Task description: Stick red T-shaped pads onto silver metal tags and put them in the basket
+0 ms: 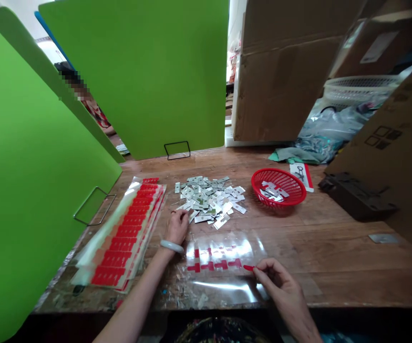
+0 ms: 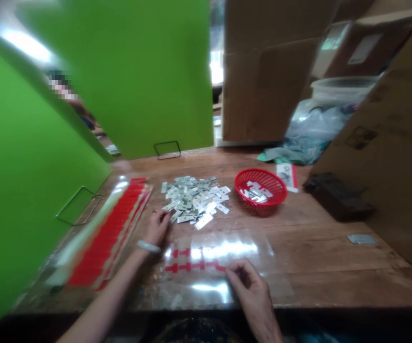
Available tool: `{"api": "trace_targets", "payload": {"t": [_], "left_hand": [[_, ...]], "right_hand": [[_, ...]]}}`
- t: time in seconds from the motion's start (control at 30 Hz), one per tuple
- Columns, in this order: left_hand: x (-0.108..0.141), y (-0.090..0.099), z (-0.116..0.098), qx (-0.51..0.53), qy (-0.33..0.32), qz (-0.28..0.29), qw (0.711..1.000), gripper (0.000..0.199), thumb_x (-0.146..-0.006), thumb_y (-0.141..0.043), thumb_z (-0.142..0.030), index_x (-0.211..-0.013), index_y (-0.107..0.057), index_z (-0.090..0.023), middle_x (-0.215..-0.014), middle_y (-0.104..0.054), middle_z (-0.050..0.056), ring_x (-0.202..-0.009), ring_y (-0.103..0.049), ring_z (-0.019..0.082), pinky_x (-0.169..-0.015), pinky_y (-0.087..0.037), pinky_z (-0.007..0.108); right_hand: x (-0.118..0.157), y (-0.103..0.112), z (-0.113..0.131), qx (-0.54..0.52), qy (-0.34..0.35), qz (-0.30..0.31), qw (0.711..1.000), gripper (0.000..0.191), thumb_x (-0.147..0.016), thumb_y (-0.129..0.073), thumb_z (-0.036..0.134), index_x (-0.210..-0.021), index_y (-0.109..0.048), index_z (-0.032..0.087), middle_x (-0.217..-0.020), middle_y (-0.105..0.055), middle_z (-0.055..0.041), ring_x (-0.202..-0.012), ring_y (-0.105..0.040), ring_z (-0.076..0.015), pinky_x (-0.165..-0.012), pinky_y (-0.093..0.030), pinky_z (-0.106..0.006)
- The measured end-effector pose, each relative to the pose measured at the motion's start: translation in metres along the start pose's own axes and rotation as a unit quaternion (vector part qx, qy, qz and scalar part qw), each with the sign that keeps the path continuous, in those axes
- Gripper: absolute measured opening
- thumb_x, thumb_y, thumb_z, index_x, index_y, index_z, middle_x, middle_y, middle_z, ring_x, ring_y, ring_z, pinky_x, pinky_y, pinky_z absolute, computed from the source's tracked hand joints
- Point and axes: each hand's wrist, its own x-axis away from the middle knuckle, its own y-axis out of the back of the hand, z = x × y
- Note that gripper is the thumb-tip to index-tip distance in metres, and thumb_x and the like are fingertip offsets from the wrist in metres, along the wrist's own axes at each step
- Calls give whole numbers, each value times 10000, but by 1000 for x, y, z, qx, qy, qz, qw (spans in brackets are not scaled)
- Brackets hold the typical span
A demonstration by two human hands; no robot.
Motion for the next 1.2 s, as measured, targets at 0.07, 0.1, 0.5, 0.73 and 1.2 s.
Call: {"api": "trace_targets", "payload": {"t": [0.07,0.1,0.5,0.73,1.2], "left_hand": [[16,-4,-8,66,56,45,995,192,-794,-530,-327,-831,-578,-144,-585,-577,10,-526,-546,150,-522,-436,264],[26,-7,-13,99,81,70,989,225,-786,-545,-360,-821,-576,-140,-554,-573,2,-486,-531,135,-484,-416,242],[108,-21,-61,387,285,255,839,344,-620,-765,-138,-945,-659,-93,-709,-644,20,-500,-529,29,-479,-394,122],[116,-22,-72,356,307,264,842,399,-621,-736,-97,-1007,-634,-76,-639,-685,58,-542,-607,97,-582,-475,191],[117,-26,-80,298,278,286,867,362,-634,-705,-125,-993,-682,-88,-653,-712,72,-573,-638,125,-633,-492,234]], "right_hand": [[-1,-3,6,-1,5,3,1000,226,-742,-650,399,-745,-569,188,-710,-556,7,-693,-535,-140,-630,-441,-210],[-2,-5,9,-4,10,5,1000,224,-745,-647,396,-748,-566,187,-714,-558,5,-697,-537,-144,-635,-444,-216],[-5,-25,49,60,72,53,994,186,-794,-585,349,-700,-555,191,-677,-564,8,-657,-537,-135,-611,-440,-217],[-1,-24,45,81,65,72,992,140,-804,-574,290,-706,-554,192,-693,-577,17,-674,-543,-133,-633,-435,-215],[4,-23,45,110,114,65,985,107,-822,-533,242,-730,-565,198,-720,-600,3,-681,-555,-140,-635,-436,-218]]}}
